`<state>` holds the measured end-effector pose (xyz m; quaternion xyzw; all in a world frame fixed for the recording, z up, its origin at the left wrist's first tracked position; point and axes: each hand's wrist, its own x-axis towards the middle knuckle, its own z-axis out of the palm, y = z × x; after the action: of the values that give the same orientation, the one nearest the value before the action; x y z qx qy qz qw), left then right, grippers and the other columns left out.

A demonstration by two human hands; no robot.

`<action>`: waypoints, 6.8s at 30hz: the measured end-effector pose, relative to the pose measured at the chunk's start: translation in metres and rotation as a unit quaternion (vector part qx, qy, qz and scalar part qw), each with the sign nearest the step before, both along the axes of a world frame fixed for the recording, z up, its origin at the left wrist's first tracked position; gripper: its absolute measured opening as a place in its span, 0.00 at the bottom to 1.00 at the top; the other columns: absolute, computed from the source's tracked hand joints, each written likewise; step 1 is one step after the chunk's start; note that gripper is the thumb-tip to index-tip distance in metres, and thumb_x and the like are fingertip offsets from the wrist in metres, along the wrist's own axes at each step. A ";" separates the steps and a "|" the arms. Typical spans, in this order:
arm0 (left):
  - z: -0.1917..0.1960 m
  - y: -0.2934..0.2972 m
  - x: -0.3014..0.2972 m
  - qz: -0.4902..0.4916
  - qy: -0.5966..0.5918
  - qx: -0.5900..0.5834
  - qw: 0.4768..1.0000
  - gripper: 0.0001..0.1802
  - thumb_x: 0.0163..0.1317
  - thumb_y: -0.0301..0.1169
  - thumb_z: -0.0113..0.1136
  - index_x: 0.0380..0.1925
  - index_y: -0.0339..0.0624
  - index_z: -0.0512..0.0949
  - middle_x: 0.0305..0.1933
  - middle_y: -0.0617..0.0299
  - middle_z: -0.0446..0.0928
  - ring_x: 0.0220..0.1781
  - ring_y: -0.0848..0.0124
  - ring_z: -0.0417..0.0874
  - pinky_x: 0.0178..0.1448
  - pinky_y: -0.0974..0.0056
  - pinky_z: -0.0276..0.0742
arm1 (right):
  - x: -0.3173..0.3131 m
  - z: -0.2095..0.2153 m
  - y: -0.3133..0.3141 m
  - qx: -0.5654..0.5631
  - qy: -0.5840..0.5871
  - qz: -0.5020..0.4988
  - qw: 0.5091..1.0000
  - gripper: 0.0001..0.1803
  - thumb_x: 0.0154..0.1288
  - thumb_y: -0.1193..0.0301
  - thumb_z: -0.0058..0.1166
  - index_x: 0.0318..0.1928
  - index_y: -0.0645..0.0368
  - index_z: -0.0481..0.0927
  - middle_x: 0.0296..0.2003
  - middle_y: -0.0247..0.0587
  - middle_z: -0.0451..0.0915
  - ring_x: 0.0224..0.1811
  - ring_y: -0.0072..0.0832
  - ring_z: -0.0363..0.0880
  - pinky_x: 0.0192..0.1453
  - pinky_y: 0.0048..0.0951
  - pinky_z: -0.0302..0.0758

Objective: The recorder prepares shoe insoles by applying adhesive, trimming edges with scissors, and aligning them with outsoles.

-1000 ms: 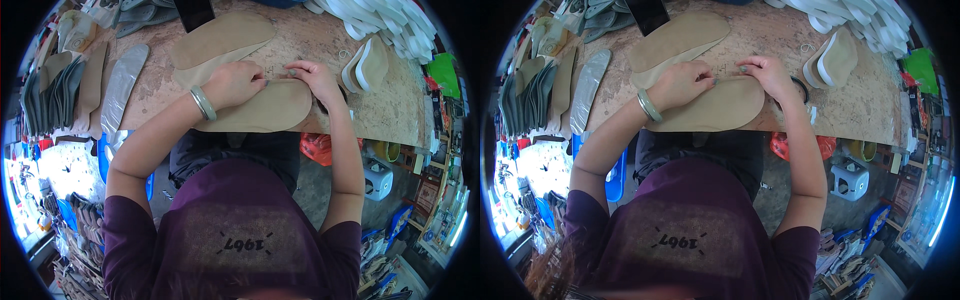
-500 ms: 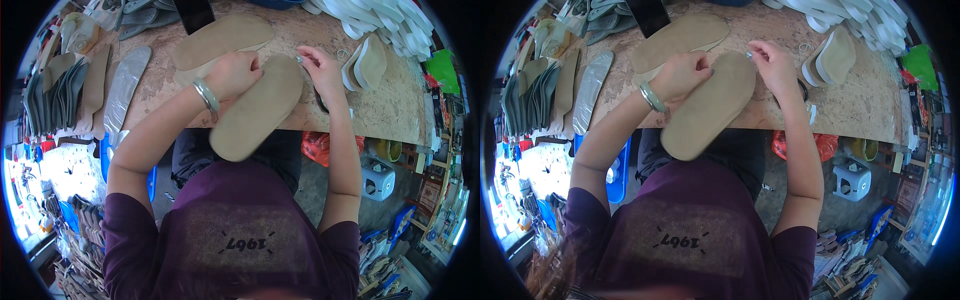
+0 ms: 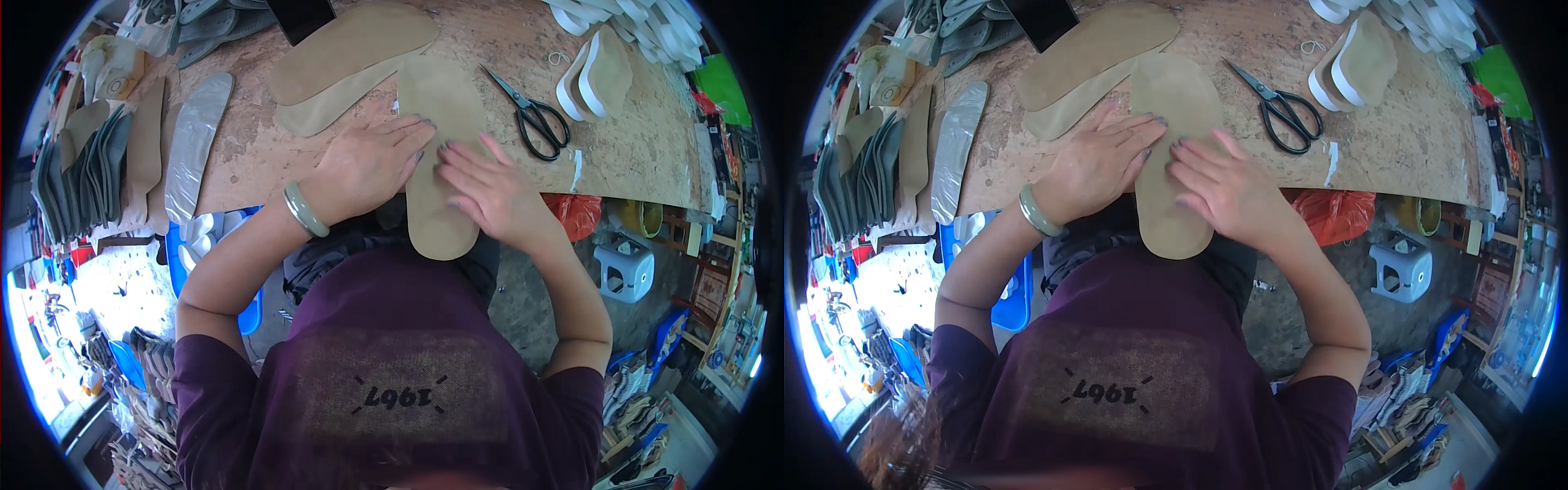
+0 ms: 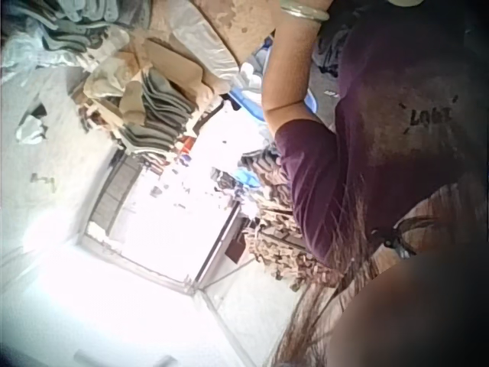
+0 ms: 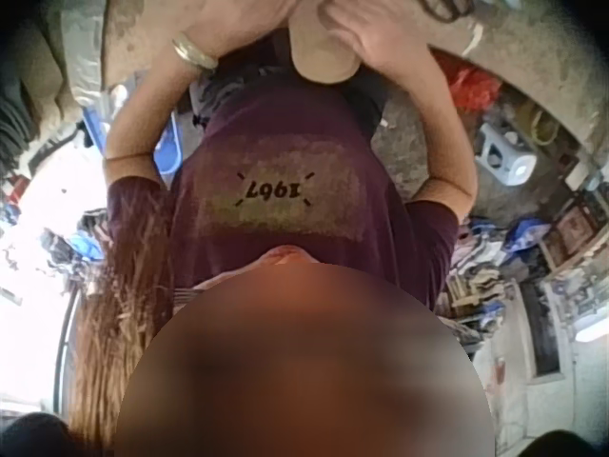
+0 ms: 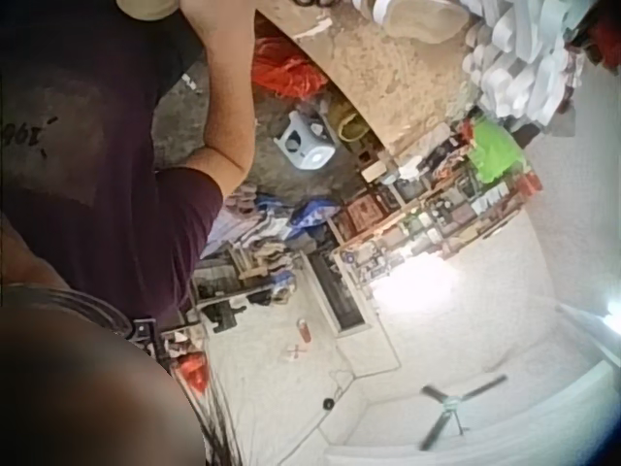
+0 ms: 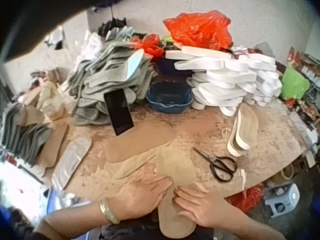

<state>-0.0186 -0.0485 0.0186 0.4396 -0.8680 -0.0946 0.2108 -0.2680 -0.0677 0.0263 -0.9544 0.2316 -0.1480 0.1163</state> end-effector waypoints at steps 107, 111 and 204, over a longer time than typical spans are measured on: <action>-0.009 0.045 0.007 0.030 0.123 0.026 0.992 0.26 0.56 0.49 0.69 0.48 0.43 0.81 0.62 0.51 0.75 0.69 0.56 0.73 0.72 0.50 0.64 | 0.118 -0.020 -0.107 0.407 -0.020 -0.119 0.905 0.16 0.57 0.71 0.67 0.46 0.62 0.85 0.37 0.37 0.82 0.39 0.27 0.79 0.47 0.27 0.75; -0.005 0.044 0.006 0.028 0.113 0.042 0.992 0.26 0.56 0.48 0.70 0.48 0.44 0.81 0.63 0.53 0.75 0.70 0.57 0.72 0.72 0.50 0.64 | 0.114 -0.011 -0.098 0.353 -0.072 -0.068 0.930 0.14 0.54 0.68 0.70 0.39 0.63 0.86 0.33 0.36 0.80 0.38 0.27 0.79 0.46 0.27 0.75; -0.021 0.039 -0.042 -0.064 0.049 -0.087 0.993 0.22 0.57 0.32 0.62 0.52 0.37 0.79 0.58 0.51 0.78 0.63 0.61 0.78 0.69 0.54 0.72 | -0.009 -0.008 -0.032 -0.055 -0.120 -0.098 0.986 0.22 0.44 0.80 0.62 0.44 0.53 0.84 0.36 0.43 0.84 0.34 0.42 0.83 0.35 0.35 0.81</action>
<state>-0.0609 -0.0100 -0.0022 0.3583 -0.8878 -0.0538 0.2838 -0.2773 -0.0996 0.0185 -0.9074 0.2996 -0.2848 0.0754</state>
